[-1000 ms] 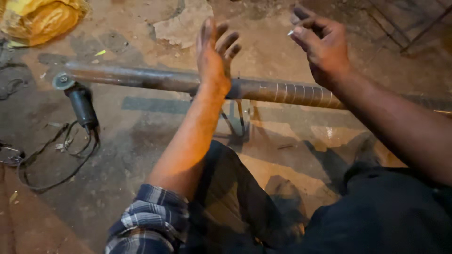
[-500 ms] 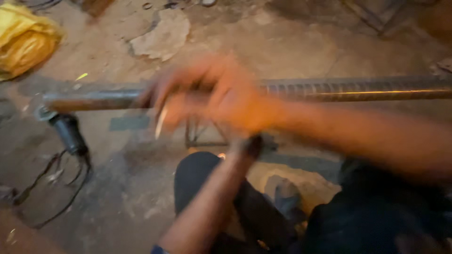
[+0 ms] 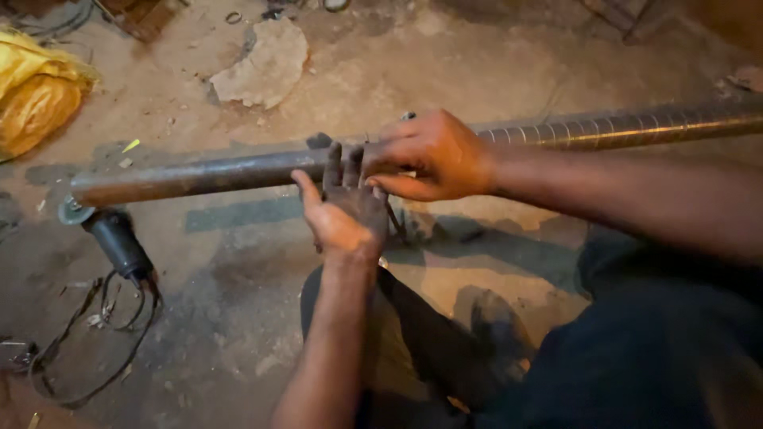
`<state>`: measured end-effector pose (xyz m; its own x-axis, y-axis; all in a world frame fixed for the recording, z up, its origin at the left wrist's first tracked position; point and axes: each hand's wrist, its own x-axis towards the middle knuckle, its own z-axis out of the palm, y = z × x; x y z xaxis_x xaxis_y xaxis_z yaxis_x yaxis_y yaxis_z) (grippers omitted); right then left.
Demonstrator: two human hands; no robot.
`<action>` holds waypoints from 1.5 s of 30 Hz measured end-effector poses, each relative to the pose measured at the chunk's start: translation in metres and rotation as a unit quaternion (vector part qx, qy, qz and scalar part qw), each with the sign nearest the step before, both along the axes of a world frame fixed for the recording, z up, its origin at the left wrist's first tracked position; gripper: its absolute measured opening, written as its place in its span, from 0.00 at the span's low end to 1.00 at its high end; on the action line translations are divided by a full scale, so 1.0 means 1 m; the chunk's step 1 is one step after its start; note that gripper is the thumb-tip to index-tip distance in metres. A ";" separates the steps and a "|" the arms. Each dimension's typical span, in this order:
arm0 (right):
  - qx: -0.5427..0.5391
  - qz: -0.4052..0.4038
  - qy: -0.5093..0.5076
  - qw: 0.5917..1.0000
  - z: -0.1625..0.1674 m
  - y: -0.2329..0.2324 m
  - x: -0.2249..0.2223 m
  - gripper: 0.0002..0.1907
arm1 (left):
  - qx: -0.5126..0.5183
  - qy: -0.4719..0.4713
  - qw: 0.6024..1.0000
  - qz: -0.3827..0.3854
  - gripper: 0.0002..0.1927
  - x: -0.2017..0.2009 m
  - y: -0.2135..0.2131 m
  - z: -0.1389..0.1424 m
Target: The person marks a long metal pipe with a white marker while sitting on the floor. They repeatedly draw lines along the pipe's surface, occasionally pausing to reposition their hands.
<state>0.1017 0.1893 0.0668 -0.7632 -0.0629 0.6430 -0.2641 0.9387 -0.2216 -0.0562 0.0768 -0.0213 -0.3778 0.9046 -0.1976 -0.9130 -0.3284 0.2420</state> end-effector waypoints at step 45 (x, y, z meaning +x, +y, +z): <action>-0.132 -0.227 -0.215 0.941 -0.059 0.114 -0.015 0.10 | -0.247 0.945 -0.053 -0.206 0.43 -0.182 0.025 0.040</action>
